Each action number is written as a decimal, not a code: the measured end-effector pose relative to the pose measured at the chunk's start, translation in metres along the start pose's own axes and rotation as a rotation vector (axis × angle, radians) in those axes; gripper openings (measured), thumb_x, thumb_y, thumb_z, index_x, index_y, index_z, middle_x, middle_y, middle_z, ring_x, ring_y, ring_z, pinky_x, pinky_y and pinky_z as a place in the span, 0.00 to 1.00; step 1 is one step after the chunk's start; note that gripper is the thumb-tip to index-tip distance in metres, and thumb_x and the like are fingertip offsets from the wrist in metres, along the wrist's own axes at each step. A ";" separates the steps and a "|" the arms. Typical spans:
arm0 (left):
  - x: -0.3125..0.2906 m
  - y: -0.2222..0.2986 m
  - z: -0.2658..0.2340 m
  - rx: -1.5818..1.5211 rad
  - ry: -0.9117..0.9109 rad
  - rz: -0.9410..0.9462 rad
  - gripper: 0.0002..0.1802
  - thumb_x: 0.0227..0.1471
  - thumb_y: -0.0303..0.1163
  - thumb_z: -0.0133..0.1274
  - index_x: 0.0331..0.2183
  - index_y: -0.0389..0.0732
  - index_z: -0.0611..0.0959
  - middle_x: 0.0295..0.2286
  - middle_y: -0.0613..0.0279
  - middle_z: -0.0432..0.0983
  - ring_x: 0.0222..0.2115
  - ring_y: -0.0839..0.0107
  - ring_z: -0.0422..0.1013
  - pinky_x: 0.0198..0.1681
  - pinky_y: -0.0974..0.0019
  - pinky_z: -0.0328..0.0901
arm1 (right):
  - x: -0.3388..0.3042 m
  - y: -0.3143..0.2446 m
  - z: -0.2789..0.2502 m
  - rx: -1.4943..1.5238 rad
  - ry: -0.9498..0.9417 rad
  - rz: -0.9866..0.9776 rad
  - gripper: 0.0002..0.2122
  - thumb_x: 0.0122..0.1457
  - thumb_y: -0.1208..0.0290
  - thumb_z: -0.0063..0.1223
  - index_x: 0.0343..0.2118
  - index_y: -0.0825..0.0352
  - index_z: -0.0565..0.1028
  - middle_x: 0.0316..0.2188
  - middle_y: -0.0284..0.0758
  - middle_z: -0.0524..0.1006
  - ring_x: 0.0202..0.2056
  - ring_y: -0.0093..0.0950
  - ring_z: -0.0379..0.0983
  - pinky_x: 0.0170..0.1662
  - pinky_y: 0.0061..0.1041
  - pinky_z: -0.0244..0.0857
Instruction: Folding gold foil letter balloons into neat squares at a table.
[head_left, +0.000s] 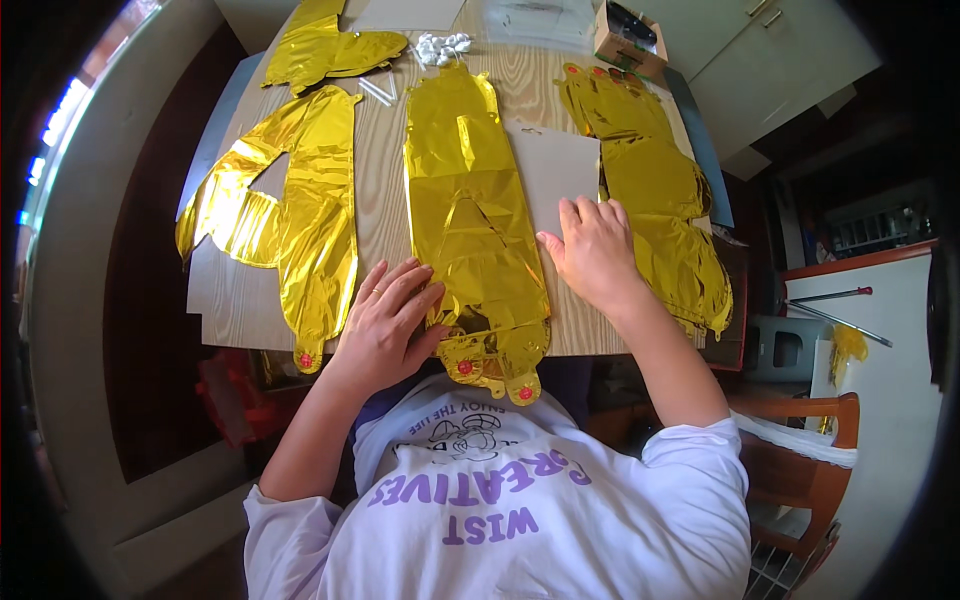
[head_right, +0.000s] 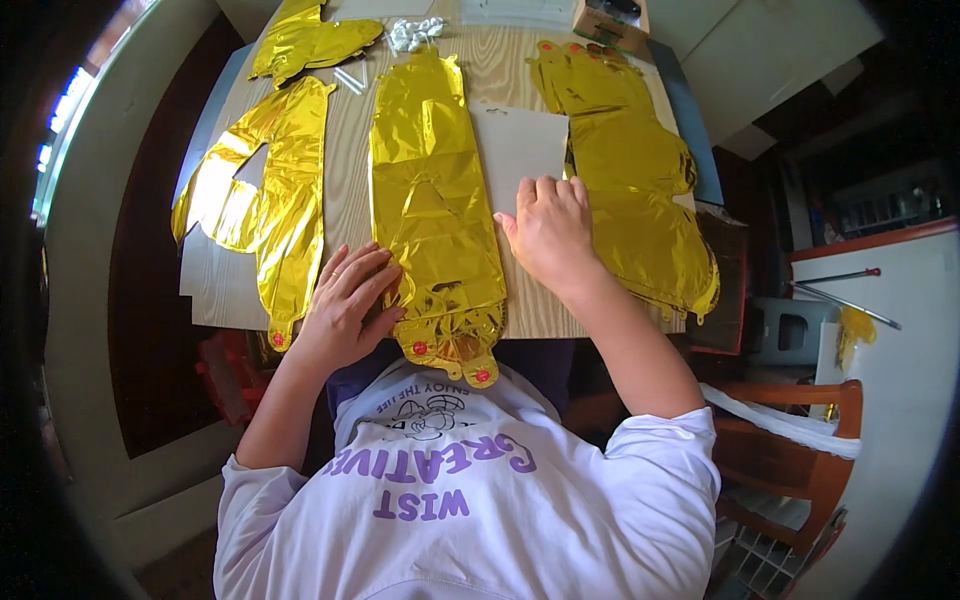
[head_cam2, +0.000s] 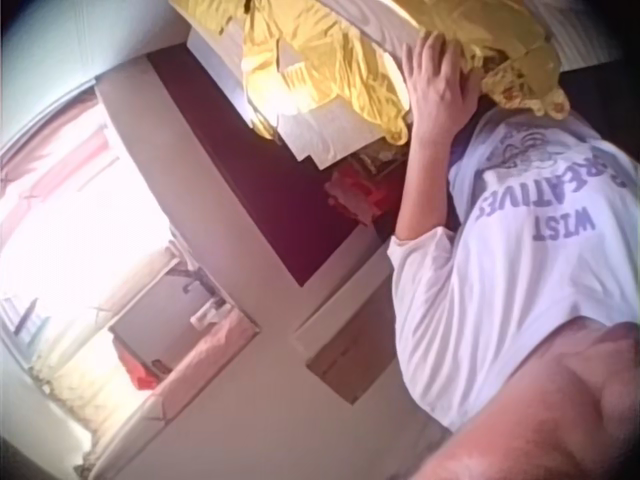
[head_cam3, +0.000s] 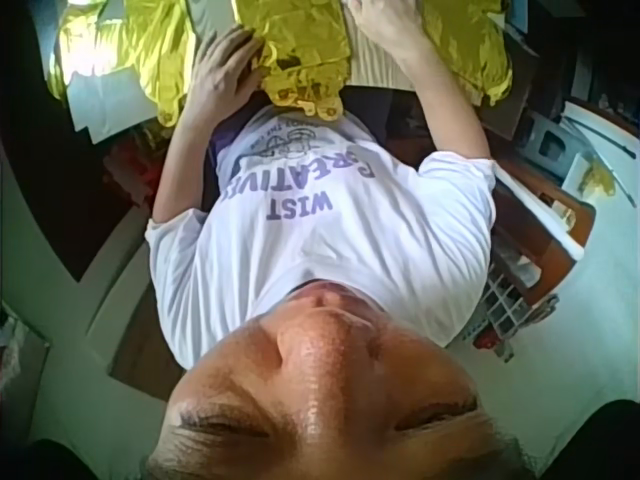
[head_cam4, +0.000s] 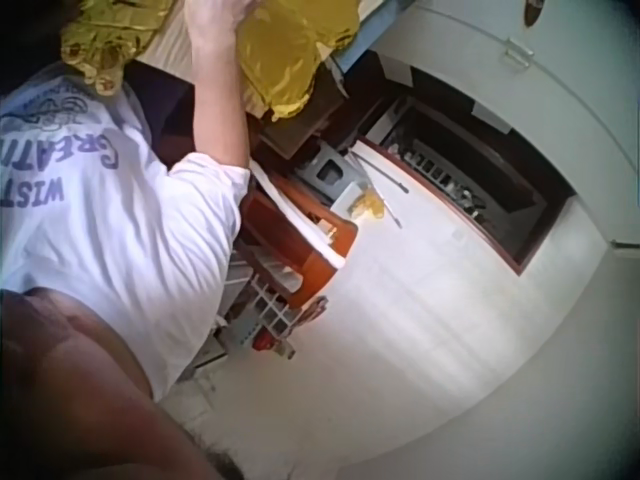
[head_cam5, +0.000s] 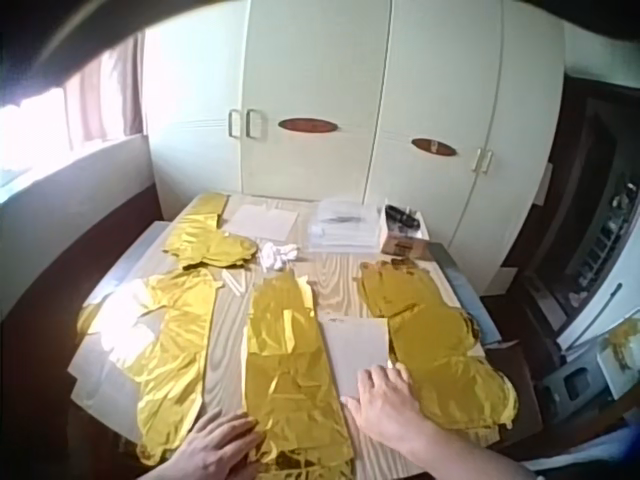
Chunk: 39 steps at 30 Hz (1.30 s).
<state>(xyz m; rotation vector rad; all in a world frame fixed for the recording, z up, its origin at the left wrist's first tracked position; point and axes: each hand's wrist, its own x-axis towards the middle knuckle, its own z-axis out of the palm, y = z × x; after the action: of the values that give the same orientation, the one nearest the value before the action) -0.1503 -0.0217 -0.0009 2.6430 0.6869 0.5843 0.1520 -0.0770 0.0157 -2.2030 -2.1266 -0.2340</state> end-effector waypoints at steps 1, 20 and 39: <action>0.000 0.000 0.000 -0.004 -0.003 -0.006 0.26 0.51 0.38 0.63 0.52 0.42 0.79 0.54 0.53 0.72 0.60 0.52 0.64 0.66 0.43 0.53 | 0.003 -0.001 0.003 -0.027 0.023 -0.031 0.18 0.63 0.61 0.56 0.46 0.74 0.75 0.39 0.43 0.77 0.42 0.38 0.73 0.54 0.37 0.62; 0.000 -0.004 -0.004 0.006 -0.001 -0.001 0.26 0.52 0.40 0.62 0.51 0.41 0.79 0.53 0.52 0.71 0.60 0.51 0.64 0.65 0.44 0.55 | 0.034 0.034 -0.062 -0.277 0.347 -0.554 0.02 0.50 0.73 0.53 0.23 0.63 0.74 0.26 0.33 0.73 0.34 0.31 0.71 0.46 0.31 0.65; 0.043 -0.017 -0.014 -0.045 0.088 0.049 0.20 0.53 0.27 0.58 0.50 0.39 0.80 0.50 0.50 0.73 0.52 0.47 0.70 0.57 0.49 0.64 | -0.025 -0.035 0.004 0.316 0.108 -0.238 0.22 0.60 0.64 0.59 0.55 0.69 0.74 0.59 0.45 0.70 0.63 0.44 0.62 0.67 0.44 0.52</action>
<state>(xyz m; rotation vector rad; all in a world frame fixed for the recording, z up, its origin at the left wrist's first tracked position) -0.1288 0.0177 0.0168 2.6119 0.6280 0.7248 0.1171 -0.0994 0.0060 -1.7297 -2.1888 -0.0244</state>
